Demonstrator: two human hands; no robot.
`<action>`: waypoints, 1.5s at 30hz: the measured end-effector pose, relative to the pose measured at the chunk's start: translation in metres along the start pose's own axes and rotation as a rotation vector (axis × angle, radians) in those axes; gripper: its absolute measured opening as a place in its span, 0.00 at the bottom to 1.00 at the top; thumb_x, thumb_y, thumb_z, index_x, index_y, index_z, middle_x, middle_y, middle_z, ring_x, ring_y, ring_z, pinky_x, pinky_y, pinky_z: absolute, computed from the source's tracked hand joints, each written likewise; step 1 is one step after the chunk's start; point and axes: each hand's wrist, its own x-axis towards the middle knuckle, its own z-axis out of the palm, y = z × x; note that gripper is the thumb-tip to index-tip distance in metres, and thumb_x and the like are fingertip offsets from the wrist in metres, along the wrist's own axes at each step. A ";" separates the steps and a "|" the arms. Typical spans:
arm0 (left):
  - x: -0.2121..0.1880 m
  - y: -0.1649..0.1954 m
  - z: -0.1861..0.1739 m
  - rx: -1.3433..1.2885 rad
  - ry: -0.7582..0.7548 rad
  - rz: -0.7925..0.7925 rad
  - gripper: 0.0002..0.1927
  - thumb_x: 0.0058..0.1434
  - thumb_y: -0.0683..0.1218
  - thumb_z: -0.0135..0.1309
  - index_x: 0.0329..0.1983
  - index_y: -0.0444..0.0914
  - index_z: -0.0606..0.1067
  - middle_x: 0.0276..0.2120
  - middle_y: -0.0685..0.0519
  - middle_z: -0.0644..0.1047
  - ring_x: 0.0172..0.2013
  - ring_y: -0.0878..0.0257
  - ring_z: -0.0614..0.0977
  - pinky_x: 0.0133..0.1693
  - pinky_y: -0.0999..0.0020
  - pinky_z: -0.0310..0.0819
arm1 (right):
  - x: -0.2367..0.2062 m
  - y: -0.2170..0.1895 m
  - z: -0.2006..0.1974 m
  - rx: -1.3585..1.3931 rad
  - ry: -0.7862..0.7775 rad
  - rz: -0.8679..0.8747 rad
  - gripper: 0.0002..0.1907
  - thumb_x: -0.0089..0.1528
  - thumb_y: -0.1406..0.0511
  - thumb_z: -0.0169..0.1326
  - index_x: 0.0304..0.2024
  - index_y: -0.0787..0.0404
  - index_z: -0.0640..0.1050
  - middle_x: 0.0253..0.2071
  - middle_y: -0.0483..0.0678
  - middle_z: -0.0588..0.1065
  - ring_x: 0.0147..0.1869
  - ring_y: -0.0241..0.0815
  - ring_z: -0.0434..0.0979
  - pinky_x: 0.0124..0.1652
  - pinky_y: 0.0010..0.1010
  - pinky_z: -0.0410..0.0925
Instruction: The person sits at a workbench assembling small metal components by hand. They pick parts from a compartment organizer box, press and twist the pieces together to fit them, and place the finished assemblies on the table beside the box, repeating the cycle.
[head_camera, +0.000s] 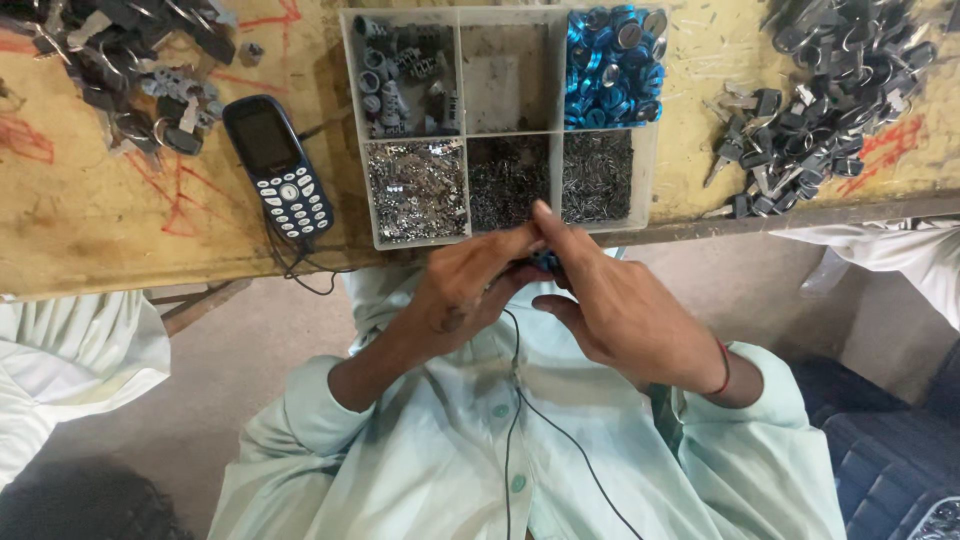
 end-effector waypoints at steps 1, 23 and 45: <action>0.002 0.001 0.000 0.004 -0.006 0.003 0.22 0.63 0.36 0.64 0.59 0.33 0.72 0.49 0.45 0.81 0.46 0.52 0.86 0.46 0.63 0.83 | -0.002 0.001 -0.002 0.032 0.038 -0.030 0.47 0.61 0.69 0.59 0.75 0.67 0.46 0.58 0.70 0.72 0.48 0.68 0.77 0.42 0.47 0.70; 0.020 0.011 -0.004 0.032 0.009 0.114 0.20 0.59 0.35 0.68 0.53 0.35 0.75 0.44 0.49 0.81 0.42 0.57 0.85 0.42 0.64 0.82 | -0.025 0.193 -0.023 -0.572 0.768 0.303 0.15 0.64 0.75 0.58 0.52 0.60 0.74 0.60 0.54 0.65 0.69 0.53 0.65 0.67 0.45 0.59; 0.004 0.003 -0.003 -0.251 -0.021 -0.134 0.39 0.66 0.43 0.65 0.73 0.37 0.55 0.54 0.44 0.78 0.45 0.61 0.84 0.50 0.66 0.84 | -0.020 0.065 -0.015 0.554 1.108 0.473 0.12 0.72 0.69 0.52 0.56 0.67 0.67 0.44 0.55 0.74 0.45 0.53 0.73 0.49 0.44 0.67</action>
